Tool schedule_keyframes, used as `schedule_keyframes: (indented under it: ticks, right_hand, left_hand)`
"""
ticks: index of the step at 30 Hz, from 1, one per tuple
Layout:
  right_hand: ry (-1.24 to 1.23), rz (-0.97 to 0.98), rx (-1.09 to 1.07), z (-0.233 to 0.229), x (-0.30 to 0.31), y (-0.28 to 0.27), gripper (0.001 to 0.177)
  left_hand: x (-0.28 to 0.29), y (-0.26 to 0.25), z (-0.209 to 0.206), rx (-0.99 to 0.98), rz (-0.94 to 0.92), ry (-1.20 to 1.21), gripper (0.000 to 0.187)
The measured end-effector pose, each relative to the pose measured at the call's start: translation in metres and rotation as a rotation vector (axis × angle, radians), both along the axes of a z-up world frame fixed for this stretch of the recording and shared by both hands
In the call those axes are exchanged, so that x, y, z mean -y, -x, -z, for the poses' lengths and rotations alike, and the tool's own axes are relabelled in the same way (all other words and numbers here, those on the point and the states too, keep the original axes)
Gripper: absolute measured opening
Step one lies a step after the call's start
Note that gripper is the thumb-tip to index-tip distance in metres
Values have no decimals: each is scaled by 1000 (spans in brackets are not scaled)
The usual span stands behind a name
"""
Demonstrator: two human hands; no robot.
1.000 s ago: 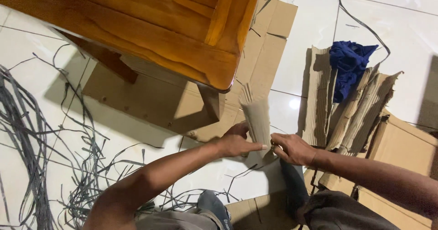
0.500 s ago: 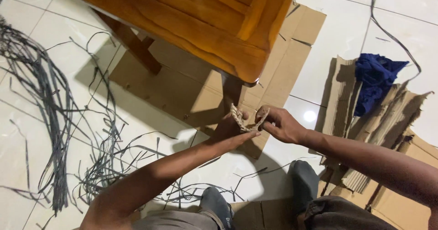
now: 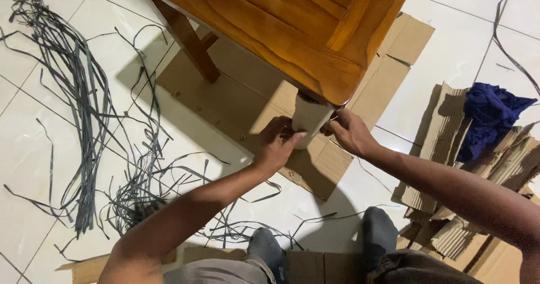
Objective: Wrapping table legs with protective cardboard and securing them with plastic ties
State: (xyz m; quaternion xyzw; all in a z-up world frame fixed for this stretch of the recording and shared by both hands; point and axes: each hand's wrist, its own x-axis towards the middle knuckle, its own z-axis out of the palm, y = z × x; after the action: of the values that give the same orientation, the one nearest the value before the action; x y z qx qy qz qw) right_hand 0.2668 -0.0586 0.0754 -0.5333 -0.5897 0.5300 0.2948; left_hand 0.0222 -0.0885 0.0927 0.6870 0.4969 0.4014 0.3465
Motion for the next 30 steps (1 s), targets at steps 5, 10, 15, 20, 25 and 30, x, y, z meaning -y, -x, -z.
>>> schedule_keyframes:
  ticks: [5, 10, 15, 20, 25, 30]
  right_hand:
    - [-23, 16, 76, -30, 6, 12, 29]
    - [-127, 20, 129, -34, 14, 21, 28]
    - [-99, 111, 61, -20, 13, 23, 23]
    - [-132, 72, 76, 15, 10, 15, 24]
    - [-118, 94, 45, 34, 10, 7, 36]
    - [-109, 97, 64, 17, 18, 9, 38]
  left_hand:
    - [2, -1, -8, -3, -60, -60, 29]
    - [7, -3, -17, 4, -80, -79, 30]
    - [2, -5, -31, -36, -61, 152, 42]
    - [-5, -5, -70, 121, -82, 503, 48]
    - [-2, 6, 27, -72, 34, 95, 39]
    - [-3, 12, 48, -144, 13, -74, 50]
